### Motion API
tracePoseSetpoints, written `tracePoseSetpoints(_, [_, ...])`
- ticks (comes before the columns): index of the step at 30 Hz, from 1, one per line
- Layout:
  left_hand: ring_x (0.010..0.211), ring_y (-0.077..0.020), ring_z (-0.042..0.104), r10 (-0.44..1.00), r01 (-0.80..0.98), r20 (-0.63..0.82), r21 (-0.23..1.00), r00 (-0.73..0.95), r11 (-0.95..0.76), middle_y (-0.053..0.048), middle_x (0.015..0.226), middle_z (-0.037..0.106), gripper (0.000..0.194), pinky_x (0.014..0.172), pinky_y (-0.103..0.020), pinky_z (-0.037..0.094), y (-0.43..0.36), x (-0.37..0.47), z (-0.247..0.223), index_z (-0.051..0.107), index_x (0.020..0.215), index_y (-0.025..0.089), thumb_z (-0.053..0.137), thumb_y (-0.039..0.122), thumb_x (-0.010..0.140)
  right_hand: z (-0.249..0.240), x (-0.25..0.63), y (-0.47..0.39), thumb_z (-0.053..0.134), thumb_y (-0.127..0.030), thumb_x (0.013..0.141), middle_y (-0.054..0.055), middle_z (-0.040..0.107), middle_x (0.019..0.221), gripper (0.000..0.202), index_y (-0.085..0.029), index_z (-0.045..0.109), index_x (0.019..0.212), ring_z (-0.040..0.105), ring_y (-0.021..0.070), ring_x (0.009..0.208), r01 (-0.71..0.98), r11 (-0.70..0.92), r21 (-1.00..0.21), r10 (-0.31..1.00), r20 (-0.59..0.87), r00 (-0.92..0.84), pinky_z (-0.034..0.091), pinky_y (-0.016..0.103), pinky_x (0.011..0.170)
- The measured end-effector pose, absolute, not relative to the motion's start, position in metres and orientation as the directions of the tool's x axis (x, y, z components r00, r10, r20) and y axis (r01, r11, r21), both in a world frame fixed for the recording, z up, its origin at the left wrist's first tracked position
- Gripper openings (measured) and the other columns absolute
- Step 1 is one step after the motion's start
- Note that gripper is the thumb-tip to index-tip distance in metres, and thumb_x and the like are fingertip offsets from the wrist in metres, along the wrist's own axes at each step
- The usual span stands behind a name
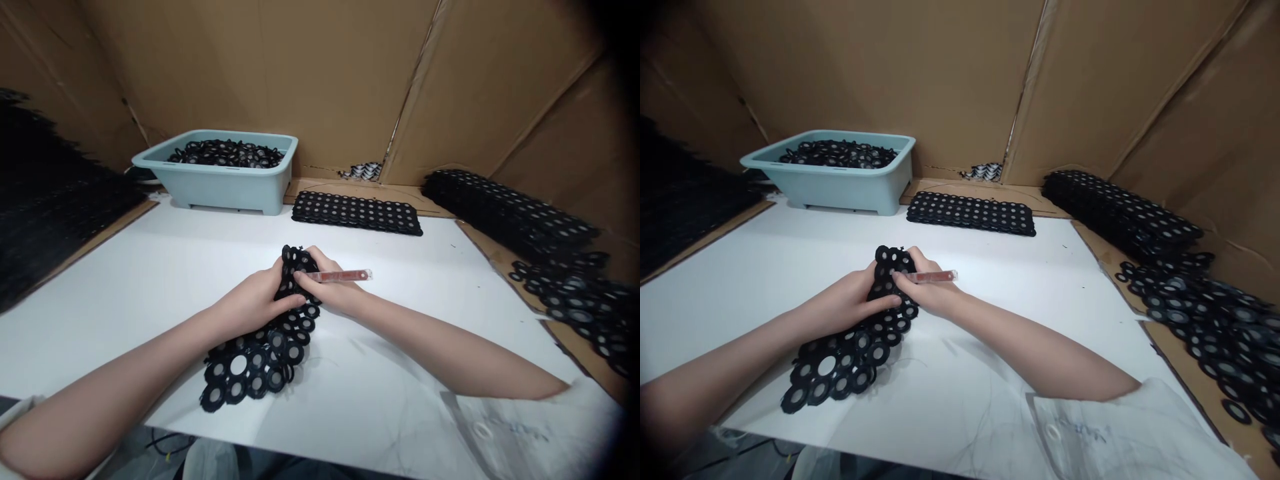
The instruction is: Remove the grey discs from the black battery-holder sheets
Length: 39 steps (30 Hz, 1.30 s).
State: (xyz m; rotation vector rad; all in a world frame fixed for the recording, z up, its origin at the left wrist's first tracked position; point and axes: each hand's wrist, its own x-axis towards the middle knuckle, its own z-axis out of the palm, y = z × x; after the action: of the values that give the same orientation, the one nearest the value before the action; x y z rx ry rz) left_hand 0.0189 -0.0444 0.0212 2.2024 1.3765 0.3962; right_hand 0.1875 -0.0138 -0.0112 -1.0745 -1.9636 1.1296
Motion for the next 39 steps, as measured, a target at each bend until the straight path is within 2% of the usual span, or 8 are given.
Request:
tracePoseSetpoints(10, [0.092, -0.0232, 0.054, 0.908, 0.679, 0.04, 0.651, 0.416, -0.34, -0.007, 0.103, 0.058, 0.028, 0.078, -0.033, 0.041, -0.043, 0.019, 0.021, 0.041, 0.108, 0.019, 0.034, 0.035, 0.086, -0.009, 0.187, -0.016, 0.044, -0.04, 0.079, -0.001, 0.05, 0.073, 0.02, -0.023, 0.043, 0.089, 0.047, 0.0148, 0.066, 0.264, 0.285, -0.921, 0.874, 0.137, -0.465, 0.034, 0.028, 0.06])
tracePoseSetpoints(19, [0.092, -0.0219, 0.054, 0.945, 0.625, 0.067, 0.735, 0.319, -0.263, -0.003, 0.101, 0.059, 0.027, 0.081, -0.033, 0.04, -0.034, 0.016, 0.017, 0.05, 0.095, 0.019, 0.035, 0.039, 0.085, -0.01, 0.185, -0.017, 0.043, -0.035, 0.079, -0.002, 0.047, 0.075, 0.018, -0.021, 0.043, 0.091, 0.045, 0.0134, 0.069, 0.146, 0.222, -0.964, 0.888, 0.138, -0.438, 0.036, 0.025, 0.059])
tracePoseSetpoints(23, [0.094, -0.0219, 0.052, 0.955, 0.594, 0.133, 0.758, 0.264, -0.27, -0.004, 0.103, 0.056, 0.027, 0.083, -0.035, 0.039, -0.034, 0.017, 0.014, 0.046, 0.1, 0.018, 0.04, 0.038, 0.082, -0.01, 0.184, -0.016, 0.044, -0.03, 0.078, -0.002, 0.049, 0.073, 0.015, -0.021, 0.045, 0.09, 0.046, 0.0124, 0.066, 0.098, 0.21, -0.973, 0.893, 0.15, -0.424, 0.036, 0.024, 0.058])
tracePoseSetpoints(26, [0.09, -0.0198, 0.053, 0.961, 0.582, 0.173, 0.768, 0.217, -0.269, -0.004, 0.1, 0.054, 0.034, 0.08, -0.034, 0.041, -0.035, 0.018, 0.012, 0.036, 0.111, 0.019, 0.042, 0.034, 0.082, -0.012, 0.183, -0.015, 0.043, -0.027, 0.077, -0.003, 0.047, 0.068, 0.013, -0.02, 0.046, 0.088, 0.044, 0.0109, 0.059, 0.073, 0.184, -0.98, 0.901, 0.138, -0.412, 0.034, 0.023, 0.053])
tracePoseSetpoints(29, [0.092, -0.0182, 0.052, 0.949, 0.61, 0.254, 0.727, 0.187, -0.315, -0.005, 0.105, 0.05, 0.048, 0.08, -0.033, 0.041, -0.037, 0.018, 0.012, 0.022, 0.123, 0.022, 0.044, 0.029, 0.081, -0.014, 0.181, -0.015, 0.043, -0.026, 0.074, -0.003, 0.047, 0.067, 0.014, -0.019, 0.047, 0.086, 0.042, 0.0105, 0.056, 0.055, 0.158, -0.986, 0.916, 0.126, -0.381, 0.034, 0.023, 0.052])
tracePoseSetpoints(34, [0.105, -0.0212, 0.043, 0.876, 0.755, 0.439, 0.5, 0.202, -0.425, -0.007, 0.112, 0.044, 0.033, 0.09, -0.036, 0.036, -0.04, 0.018, 0.016, 0.037, 0.114, 0.021, 0.043, 0.027, 0.081, -0.014, 0.178, -0.016, 0.045, -0.026, 0.073, -0.001, 0.048, 0.066, 0.013, -0.019, 0.048, 0.083, 0.044, 0.0115, 0.058, 0.007, 0.11, -0.994, 0.941, 0.102, -0.321, 0.034, 0.023, 0.053])
tracePoseSetpoints(36, [0.106, -0.021, 0.044, 0.88, 0.756, 0.407, 0.488, 0.246, -0.437, -0.007, 0.11, 0.046, 0.032, 0.091, -0.036, 0.035, -0.041, 0.019, 0.017, 0.038, 0.116, 0.022, 0.038, 0.029, 0.084, -0.012, 0.177, -0.018, 0.046, -0.026, 0.073, -0.001, 0.05, 0.068, 0.014, -0.019, 0.049, 0.084, 0.045, 0.0116, 0.059, -0.035, 0.114, -0.993, 0.94, 0.119, -0.321, 0.035, 0.023, 0.054])
tracePoseSetpoints(39, [0.101, -0.0219, 0.048, 0.897, 0.718, 0.292, 0.539, 0.331, -0.441, -0.007, 0.107, 0.05, 0.035, 0.086, -0.035, 0.037, -0.043, 0.02, 0.018, 0.041, 0.115, 0.02, 0.038, 0.038, 0.085, -0.005, 0.175, -0.021, 0.048, -0.027, 0.073, -0.001, 0.051, 0.07, 0.014, -0.019, 0.049, 0.085, 0.045, 0.0116, 0.061, -0.068, 0.128, -0.989, 0.93, 0.144, -0.337, 0.035, 0.023, 0.054])
